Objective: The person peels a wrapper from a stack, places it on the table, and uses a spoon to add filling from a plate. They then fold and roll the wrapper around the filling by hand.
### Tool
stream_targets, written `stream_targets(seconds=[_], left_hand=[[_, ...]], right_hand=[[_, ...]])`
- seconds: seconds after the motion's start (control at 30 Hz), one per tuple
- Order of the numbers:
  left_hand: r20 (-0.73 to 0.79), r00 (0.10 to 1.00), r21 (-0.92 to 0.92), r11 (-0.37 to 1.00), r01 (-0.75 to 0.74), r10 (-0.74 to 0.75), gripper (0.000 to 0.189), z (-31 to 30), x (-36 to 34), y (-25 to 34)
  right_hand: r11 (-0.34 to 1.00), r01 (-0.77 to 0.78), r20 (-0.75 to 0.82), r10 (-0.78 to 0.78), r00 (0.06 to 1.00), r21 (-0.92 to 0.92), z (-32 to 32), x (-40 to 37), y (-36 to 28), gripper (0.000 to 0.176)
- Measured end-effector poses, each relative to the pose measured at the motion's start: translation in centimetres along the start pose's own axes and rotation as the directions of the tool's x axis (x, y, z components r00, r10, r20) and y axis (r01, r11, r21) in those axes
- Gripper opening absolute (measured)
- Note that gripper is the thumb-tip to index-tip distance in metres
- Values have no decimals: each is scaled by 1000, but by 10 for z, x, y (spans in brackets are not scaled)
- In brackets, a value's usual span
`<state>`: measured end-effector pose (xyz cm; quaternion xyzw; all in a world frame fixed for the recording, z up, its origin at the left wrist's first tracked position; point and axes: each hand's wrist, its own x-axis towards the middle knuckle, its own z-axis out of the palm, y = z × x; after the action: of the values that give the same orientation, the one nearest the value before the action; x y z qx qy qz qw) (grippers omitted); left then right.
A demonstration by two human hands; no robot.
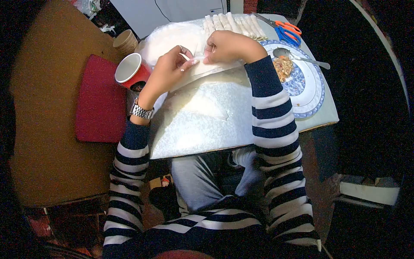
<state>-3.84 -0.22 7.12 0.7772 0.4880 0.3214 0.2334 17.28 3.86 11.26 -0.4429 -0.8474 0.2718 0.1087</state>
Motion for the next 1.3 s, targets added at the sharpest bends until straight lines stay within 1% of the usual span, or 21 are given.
stream_targets(seconds=[0.03,0.13,0.17,0.23,0.33,0.43,0.53,0.63,0.73,0.83,0.93,1.03,1.13,1.17,1.23,1.27,1.3], left_hand=[[22,999,-2,999,36,-36,24,-3,-1,5],[170,984,21,998,53,-56,30,-8,-2,6],[168,986,37,999,2,-8,32,-5,-3,1],[158,983,70,992,-103,91,38,4,-6,-10],[142,973,179,963,-204,179,46,7,-7,-19],[232,965,196,966,-171,124,49,6,-9,-19],[154,965,203,949,-239,211,48,11,-9,-25],[224,972,118,987,-105,77,45,6,-7,-16],[201,972,4,993,-122,119,39,9,-8,-19],[250,964,44,994,-102,87,33,4,-8,-13],[355,934,240,969,-60,-30,31,-8,0,-7],[332,943,175,982,-70,8,29,-21,-2,-2],[330,941,56,994,-97,74,28,-32,-7,-4],[319,940,18,990,-137,124,34,-32,-8,-8],[526,848,60,992,-111,63,29,-38,-11,-4],[618,786,87,991,-102,27,27,-40,-12,0],[689,724,169,976,-140,-15,29,-39,-12,3]], right_hand=[[1000,1,15,-1,1000,4,0,0,-1,27],[999,-41,132,44,990,-29,2,1,-1,29],[990,-139,159,142,977,-31,5,1,-2,30],[944,-327,208,329,921,-48,9,-2,-13,32],[952,-206,95,232,968,-226,12,-1,-11,38],[975,-60,127,89,988,-214,17,5,-1,41],[961,21,104,8,995,-275,26,7,-5,42],[975,1,105,23,994,-224,28,7,-7,40],[957,9,144,34,989,-291,28,10,-7,42],[966,13,131,22,991,-257,26,11,-4,42],[971,87,81,-70,994,-223,19,7,-4,40],[988,86,25,-83,996,-128,11,-1,-9,37],[999,22,153,-29,988,44,3,-9,-21,35],[996,-1,247,-22,969,93,5,-11,-23,34],[981,-63,424,-20,906,181,9,-10,-29,33],[984,-88,453,7,892,158,13,-9,-31,30],[985,-109,481,32,876,133,21,-6,-33,28]])
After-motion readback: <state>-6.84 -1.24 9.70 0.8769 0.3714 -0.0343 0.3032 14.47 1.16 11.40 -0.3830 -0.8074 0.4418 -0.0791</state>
